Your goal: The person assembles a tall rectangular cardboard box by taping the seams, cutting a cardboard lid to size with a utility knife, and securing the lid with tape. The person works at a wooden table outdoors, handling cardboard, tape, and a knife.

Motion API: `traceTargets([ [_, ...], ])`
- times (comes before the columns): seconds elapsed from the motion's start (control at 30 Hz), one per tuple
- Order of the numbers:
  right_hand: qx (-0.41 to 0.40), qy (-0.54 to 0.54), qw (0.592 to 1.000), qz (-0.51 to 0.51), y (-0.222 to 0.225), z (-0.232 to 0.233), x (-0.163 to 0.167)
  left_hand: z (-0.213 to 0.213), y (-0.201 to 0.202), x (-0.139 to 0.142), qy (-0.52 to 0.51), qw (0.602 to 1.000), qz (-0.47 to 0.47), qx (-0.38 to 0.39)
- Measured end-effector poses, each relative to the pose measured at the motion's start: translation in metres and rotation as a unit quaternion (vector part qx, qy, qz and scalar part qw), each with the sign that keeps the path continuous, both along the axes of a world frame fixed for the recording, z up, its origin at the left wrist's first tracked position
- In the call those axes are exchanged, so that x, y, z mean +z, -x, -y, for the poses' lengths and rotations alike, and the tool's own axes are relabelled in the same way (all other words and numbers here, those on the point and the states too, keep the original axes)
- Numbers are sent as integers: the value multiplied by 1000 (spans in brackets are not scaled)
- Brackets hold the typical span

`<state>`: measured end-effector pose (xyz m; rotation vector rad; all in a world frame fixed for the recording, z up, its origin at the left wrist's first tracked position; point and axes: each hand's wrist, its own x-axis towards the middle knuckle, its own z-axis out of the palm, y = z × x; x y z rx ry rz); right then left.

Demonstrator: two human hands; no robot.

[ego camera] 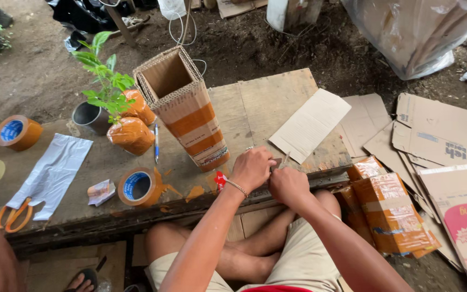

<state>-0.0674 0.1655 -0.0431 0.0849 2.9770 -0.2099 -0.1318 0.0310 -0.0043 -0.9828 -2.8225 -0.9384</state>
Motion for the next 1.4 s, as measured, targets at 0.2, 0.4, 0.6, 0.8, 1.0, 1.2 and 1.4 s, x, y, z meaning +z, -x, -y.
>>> traceTargets([
  [0.2, -8, 15, 999, -41, 3, 0, -12, 2, 6, -1, 5, 999, -22, -29],
  [0.4, -26, 31, 996, -83, 1, 4, -18, -1, 17, -4, 39, 999, 9, -22],
  [0.6, -12, 31, 998, -59, 12, 1, -15, -2, 21, -1, 40, 998, -20, -36],
  [0.8, -2, 33, 998, -47, -2, 4, -26, -4, 13, -6, 50, 999, -14, 1],
  [1.0, -35, 68, 997, -14, -28, 6, -31, -6, 14, -6, 39, 999, -36, -1],
  [1.2, -40, 51, 997, 35, -45, 4, -28, -3, 13, 11, 94, 995, 26, 31],
  [1.4, -42, 70, 994, 65, -47, 0, -21, 6, 18, 58, 45, 997, 53, 30],
])
